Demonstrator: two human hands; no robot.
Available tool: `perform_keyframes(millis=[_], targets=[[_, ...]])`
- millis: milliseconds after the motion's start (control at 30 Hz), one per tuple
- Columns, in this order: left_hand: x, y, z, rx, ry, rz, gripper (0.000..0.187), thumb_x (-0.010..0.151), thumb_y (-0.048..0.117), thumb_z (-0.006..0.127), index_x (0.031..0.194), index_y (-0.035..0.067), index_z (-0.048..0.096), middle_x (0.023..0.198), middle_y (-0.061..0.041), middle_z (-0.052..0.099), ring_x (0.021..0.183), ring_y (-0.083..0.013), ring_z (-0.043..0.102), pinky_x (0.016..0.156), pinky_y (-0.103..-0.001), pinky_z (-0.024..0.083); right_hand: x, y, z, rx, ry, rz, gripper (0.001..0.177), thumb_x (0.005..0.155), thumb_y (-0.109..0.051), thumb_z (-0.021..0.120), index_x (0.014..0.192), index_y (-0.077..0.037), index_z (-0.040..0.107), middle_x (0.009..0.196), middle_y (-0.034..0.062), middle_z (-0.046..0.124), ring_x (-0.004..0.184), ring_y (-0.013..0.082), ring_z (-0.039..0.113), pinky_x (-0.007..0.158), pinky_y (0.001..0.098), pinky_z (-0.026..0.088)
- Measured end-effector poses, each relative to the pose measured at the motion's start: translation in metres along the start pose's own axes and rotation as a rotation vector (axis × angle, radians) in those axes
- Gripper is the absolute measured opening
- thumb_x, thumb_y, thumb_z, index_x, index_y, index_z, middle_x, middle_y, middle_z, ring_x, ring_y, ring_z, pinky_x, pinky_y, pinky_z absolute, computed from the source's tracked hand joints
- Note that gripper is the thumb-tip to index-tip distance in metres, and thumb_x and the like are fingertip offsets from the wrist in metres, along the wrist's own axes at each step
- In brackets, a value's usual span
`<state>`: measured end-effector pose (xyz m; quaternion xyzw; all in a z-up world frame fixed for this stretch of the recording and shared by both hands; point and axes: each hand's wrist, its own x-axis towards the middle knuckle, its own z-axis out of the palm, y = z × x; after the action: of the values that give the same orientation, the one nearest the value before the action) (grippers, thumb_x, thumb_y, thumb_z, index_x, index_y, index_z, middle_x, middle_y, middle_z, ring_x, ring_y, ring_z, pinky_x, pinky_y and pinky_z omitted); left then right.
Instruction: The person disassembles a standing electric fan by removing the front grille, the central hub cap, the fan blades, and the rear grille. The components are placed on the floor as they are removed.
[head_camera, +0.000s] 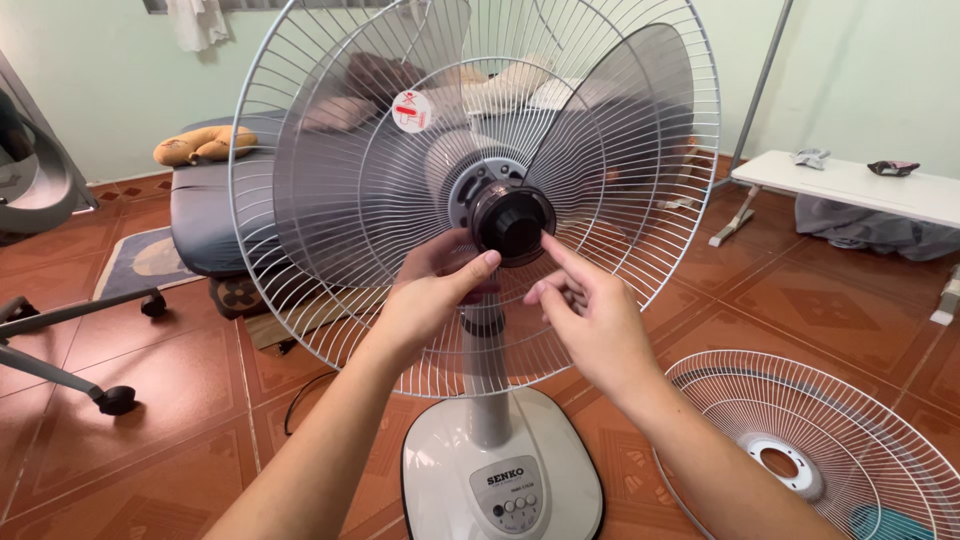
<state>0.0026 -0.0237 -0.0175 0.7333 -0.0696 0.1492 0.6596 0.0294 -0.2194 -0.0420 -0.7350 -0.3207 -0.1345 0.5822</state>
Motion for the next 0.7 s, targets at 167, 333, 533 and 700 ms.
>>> perform_keyframes(millis=[167, 333, 533, 700], targets=[[0.002, 0.001, 0.000, -0.005, -0.011, -0.003, 0.060, 0.086, 0.034, 0.073, 0.135, 0.002, 0.060, 0.114, -0.016, 0.078, 0.098, -0.0215, 0.077, 0.086, -0.034, 0.061, 0.001, -0.002, 0.000, 0.013, 0.010, 0.007, 0.058, 0.095, -0.005, 0.059, 0.152, -0.006, 0.048, 0.085, 0.0026, 0.074, 0.070, 0.0064, 0.063, 0.067, 0.0227, 0.055], [0.001, 0.000, -0.003, 0.001, -0.023, -0.015, 0.059, 0.086, 0.033, 0.073, 0.133, 0.001, 0.061, 0.114, -0.016, 0.078, 0.097, -0.0219, 0.076, 0.085, -0.035, 0.061, -0.001, -0.001, 0.000, -0.004, 0.009, 0.009, 0.058, 0.095, -0.005, 0.059, 0.152, -0.007, 0.048, 0.084, 0.0025, 0.074, 0.069, 0.0065, 0.064, 0.066, 0.0226, 0.056], [0.003, 0.005, -0.005, 0.014, -0.034, -0.014, 0.058, 0.086, 0.031, 0.074, 0.134, 0.001, 0.060, 0.114, -0.015, 0.078, 0.098, -0.0201, 0.077, 0.086, -0.033, 0.062, -0.002, -0.001, 0.002, -0.017, 0.013, 0.009, 0.058, 0.095, -0.007, 0.060, 0.152, -0.008, 0.048, 0.083, 0.0031, 0.075, 0.069, 0.0069, 0.065, 0.066, 0.0233, 0.057], [0.001, 0.012, -0.006, 0.083, -0.036, -0.020, 0.058, 0.087, 0.033, 0.073, 0.134, 0.002, 0.062, 0.112, -0.013, 0.079, 0.095, -0.0186, 0.076, 0.081, -0.032, 0.059, -0.004, 0.001, 0.002, -0.009, 0.001, -0.002, 0.059, 0.095, -0.007, 0.060, 0.152, -0.008, 0.046, 0.084, 0.0033, 0.074, 0.071, 0.0065, 0.066, 0.066, 0.0238, 0.058]])
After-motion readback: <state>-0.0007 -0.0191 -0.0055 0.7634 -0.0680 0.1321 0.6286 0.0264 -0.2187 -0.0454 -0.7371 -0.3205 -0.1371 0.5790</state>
